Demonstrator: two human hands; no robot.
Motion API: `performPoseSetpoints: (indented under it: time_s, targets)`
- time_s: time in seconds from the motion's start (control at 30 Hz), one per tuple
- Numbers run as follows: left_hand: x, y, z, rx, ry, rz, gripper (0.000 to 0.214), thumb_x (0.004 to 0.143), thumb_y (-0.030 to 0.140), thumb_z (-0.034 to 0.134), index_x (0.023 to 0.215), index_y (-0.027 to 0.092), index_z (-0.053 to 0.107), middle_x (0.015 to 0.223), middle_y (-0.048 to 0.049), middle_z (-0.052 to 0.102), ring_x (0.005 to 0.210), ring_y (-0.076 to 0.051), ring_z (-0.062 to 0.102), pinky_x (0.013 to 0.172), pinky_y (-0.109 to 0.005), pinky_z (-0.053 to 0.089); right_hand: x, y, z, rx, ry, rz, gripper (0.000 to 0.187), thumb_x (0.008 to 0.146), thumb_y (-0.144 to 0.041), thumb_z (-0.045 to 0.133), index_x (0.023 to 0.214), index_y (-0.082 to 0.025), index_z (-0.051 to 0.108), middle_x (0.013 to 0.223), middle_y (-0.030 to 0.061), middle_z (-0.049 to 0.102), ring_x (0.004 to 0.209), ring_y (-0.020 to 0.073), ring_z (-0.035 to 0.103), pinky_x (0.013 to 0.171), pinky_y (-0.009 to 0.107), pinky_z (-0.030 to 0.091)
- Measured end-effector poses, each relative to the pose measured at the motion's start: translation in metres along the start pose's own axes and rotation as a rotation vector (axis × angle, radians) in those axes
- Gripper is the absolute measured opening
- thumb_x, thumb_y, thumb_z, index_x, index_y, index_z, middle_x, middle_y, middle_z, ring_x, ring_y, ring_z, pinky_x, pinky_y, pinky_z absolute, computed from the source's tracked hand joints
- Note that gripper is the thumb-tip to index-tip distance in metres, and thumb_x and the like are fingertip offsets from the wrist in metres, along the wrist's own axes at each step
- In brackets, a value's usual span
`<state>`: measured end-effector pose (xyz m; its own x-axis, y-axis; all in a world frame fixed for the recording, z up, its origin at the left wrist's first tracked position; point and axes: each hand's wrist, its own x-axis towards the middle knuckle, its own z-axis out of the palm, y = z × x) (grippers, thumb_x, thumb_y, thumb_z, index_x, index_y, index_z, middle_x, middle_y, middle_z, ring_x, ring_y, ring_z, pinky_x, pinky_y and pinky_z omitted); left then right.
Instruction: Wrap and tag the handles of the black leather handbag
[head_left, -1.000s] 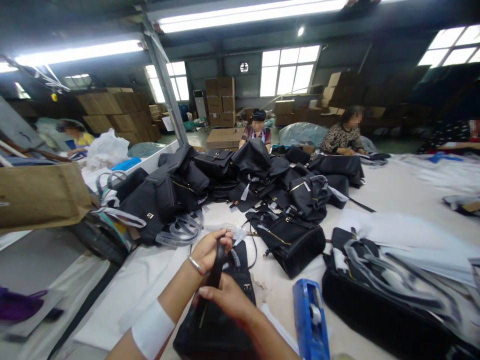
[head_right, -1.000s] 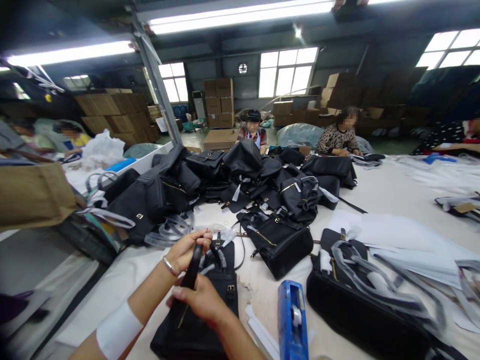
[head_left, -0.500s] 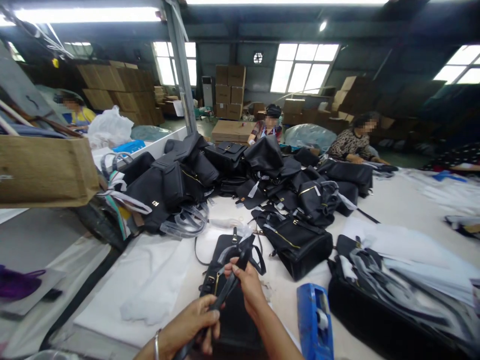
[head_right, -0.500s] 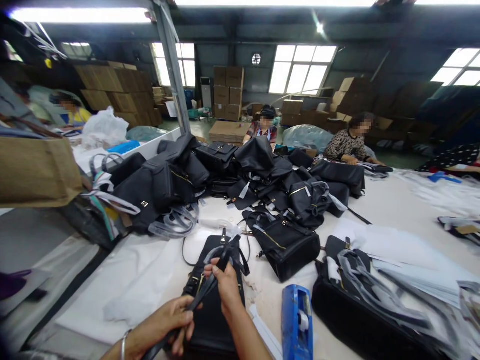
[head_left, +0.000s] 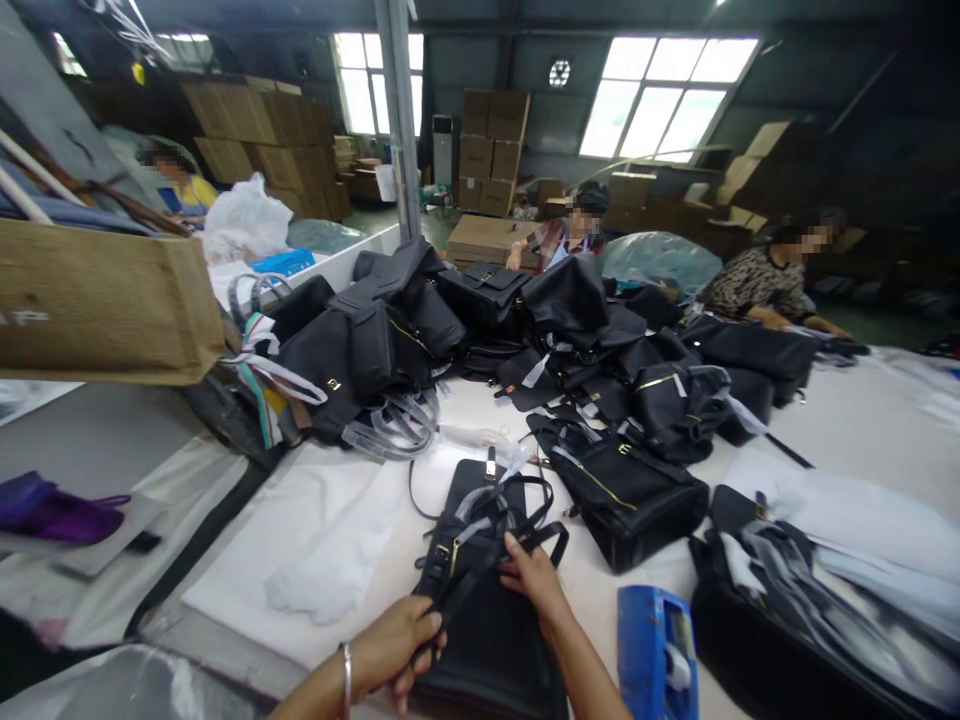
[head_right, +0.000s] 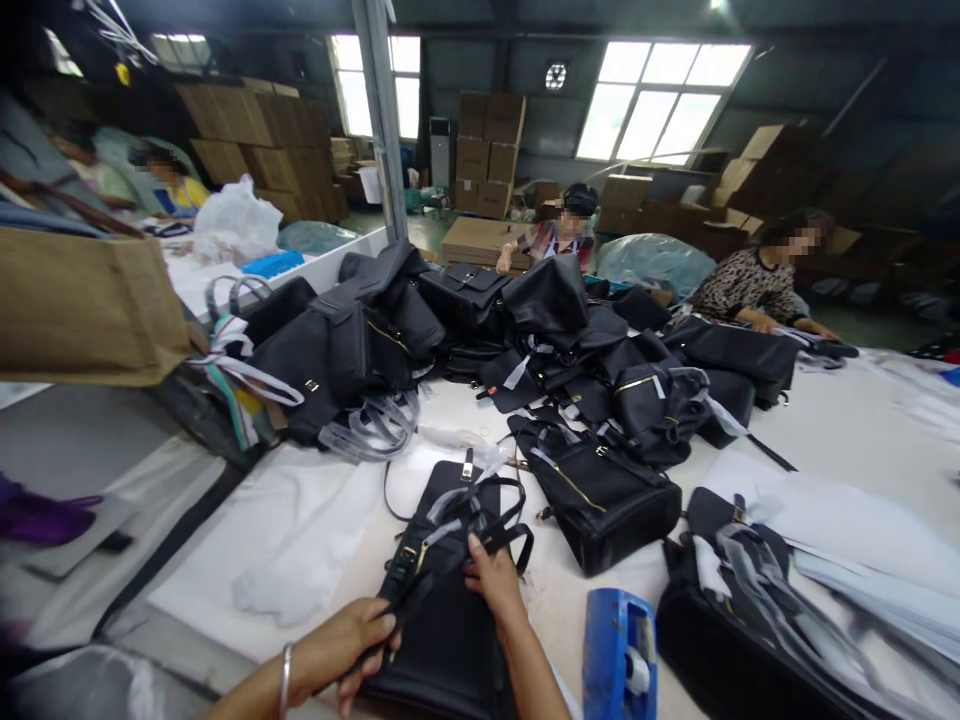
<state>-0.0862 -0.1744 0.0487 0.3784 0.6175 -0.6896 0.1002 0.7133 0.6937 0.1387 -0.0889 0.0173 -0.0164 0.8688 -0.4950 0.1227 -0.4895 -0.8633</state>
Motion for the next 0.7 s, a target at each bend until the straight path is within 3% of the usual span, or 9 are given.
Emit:
performPoseSetpoints:
  time_s: [0.13, 0.2, 0.27, 0.33, 0.43, 0.5, 0.6, 0.7]
  targets:
    - [0.011, 0.003, 0.001, 0.023, 0.074, -0.079, 0.032, 0.085, 0.05, 0.044, 0.083, 0.018, 0.05, 0.046, 0.0079, 0.046, 0.025, -0.005, 0.032, 0.026, -0.014, 0.028, -0.032, -0.006, -0.001, -0.782, 0.03, -0.191, 0.026, 0.082, -0.043, 0.056, 0.073, -0.019, 0.06, 0.068, 0.0094, 0.068, 0.07, 0.0272, 0.067, 0.063, 0.033, 0.047]
    - [0.01, 0.008, -0.001, 0.0, 0.1, -0.119, 0.029, 0.086, 0.043, 0.042, 0.084, 0.016, 0.053, 0.046, 0.0068, 0.047, 0.025, -0.005, 0.03, 0.026, -0.016, 0.03, -0.046, -0.009, 0.008, -1.022, -0.003, -0.328, 0.028, 0.09, -0.042, 0.044, 0.083, -0.021, 0.062, 0.072, 0.0093, 0.069, 0.072, 0.0264, 0.067, 0.064, 0.032, 0.047]
    - [0.008, 0.014, -0.003, -0.026, 0.076, -0.161, 0.03, 0.086, 0.039, 0.042, 0.083, 0.014, 0.059, 0.047, 0.0045, 0.048, 0.025, -0.006, 0.029, 0.026, -0.019, 0.033, -0.05, -0.007, 0.021, -0.985, -0.151, -0.451, 0.03, 0.093, -0.04, 0.038, 0.11, -0.025, 0.057, 0.087, 0.0081, 0.071, 0.079, 0.0232, 0.068, 0.067, 0.028, 0.047]
    - [0.007, 0.019, -0.007, -0.069, -0.011, -0.216, 0.032, 0.083, 0.034, 0.043, 0.08, 0.011, 0.065, 0.048, 0.0013, 0.05, 0.025, -0.008, 0.03, 0.026, -0.022, 0.033, -0.046, -0.002, 0.033, -0.848, -0.38, -0.538, 0.032, 0.094, -0.037, 0.035, 0.119, -0.027, 0.052, 0.096, 0.0049, 0.07, 0.085, 0.0184, 0.067, 0.071, 0.023, 0.047]
    - [0.01, 0.018, -0.014, -0.233, -0.154, -0.339, 0.037, 0.08, 0.032, 0.042, 0.074, 0.007, 0.069, 0.047, -0.002, 0.049, 0.026, -0.009, 0.031, 0.026, -0.02, 0.022, -0.028, 0.009, 0.042, -0.761, -0.606, -0.513, 0.032, 0.095, -0.038, 0.032, 0.09, -0.023, 0.06, 0.08, 0.0005, 0.068, 0.073, 0.0138, 0.064, 0.065, 0.019, 0.044]
    - [0.013, 0.011, -0.016, -0.36, -0.18, -0.387, 0.037, 0.079, 0.034, 0.044, 0.07, 0.007, 0.068, 0.046, -0.0018, 0.046, 0.029, -0.008, 0.032, 0.028, -0.018, 0.017, -0.015, 0.014, 0.04, -0.786, -0.628, -0.489, 0.035, 0.095, -0.04, 0.032, 0.077, -0.022, 0.056, 0.071, -0.0005, 0.065, 0.065, 0.0129, 0.061, 0.06, 0.019, 0.042]
    - [0.016, -0.008, -0.012, -0.43, -0.128, -0.33, 0.031, 0.075, 0.037, 0.051, 0.067, 0.011, 0.067, 0.048, -0.0017, 0.047, 0.035, -0.01, 0.038, 0.033, -0.019, 0.026, 0.001, 0.021, 0.033, -0.86, -0.56, -0.488, 0.035, 0.096, -0.041, 0.028, 0.08, -0.023, 0.054, 0.071, 0.0, 0.065, 0.066, 0.014, 0.062, 0.061, 0.021, 0.041]
    - [0.011, -0.029, -0.007, -0.23, 0.001, -0.189, 0.032, 0.074, 0.042, 0.055, 0.054, 0.017, 0.059, 0.046, -0.0009, 0.047, 0.036, -0.012, 0.041, 0.038, -0.023, 0.034, 0.013, 0.03, 0.03, -1.035, -0.418, -0.408, 0.03, 0.095, -0.038, 0.03, 0.083, -0.024, 0.054, 0.073, 0.0023, 0.069, 0.072, 0.0193, 0.067, 0.06, 0.024, 0.04]
